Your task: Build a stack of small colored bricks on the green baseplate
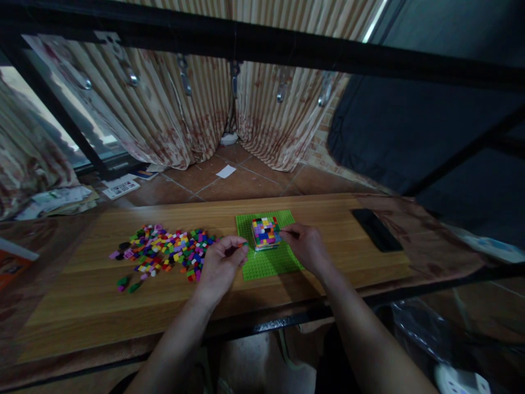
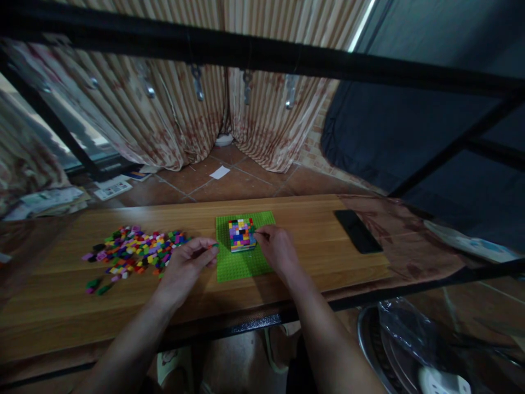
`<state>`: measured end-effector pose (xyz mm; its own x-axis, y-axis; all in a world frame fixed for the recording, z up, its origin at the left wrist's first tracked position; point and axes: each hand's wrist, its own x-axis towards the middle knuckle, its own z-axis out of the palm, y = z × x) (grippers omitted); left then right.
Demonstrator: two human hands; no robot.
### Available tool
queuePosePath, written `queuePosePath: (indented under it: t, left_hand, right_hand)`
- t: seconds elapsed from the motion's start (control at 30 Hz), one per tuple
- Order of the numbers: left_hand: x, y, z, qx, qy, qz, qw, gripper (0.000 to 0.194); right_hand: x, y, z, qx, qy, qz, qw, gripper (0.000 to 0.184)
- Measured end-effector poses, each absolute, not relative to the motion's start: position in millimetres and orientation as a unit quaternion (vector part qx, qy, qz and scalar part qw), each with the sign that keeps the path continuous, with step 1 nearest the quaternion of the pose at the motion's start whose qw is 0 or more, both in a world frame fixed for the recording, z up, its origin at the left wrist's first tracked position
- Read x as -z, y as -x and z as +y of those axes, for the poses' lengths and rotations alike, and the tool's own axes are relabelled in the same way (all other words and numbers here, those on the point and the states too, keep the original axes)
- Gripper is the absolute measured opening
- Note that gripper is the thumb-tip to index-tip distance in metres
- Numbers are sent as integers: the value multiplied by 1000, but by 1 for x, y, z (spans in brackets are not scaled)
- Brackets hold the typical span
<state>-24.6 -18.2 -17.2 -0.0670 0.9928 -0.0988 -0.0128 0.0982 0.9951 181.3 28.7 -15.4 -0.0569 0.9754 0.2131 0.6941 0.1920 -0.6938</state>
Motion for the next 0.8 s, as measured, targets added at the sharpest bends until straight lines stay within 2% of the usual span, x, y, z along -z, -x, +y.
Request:
queuePosePath:
  t: [0.2, 0.4, 0.8]
  left_hand:
    - [17, 26, -18, -493, -454, 541, 508, 20]
    - [13, 26, -19, -494, -450, 547, 505, 22]
    - [13, 26, -20, -498, -445, 543, 509, 19]
  right_hand:
    - [20, -180, 34, -247, 623, -656, 347, 20]
    - [27, -180, 40, -283, 646, -606, 368, 28]
    - [33, -177, 40, -301, 657, -572, 388, 35]
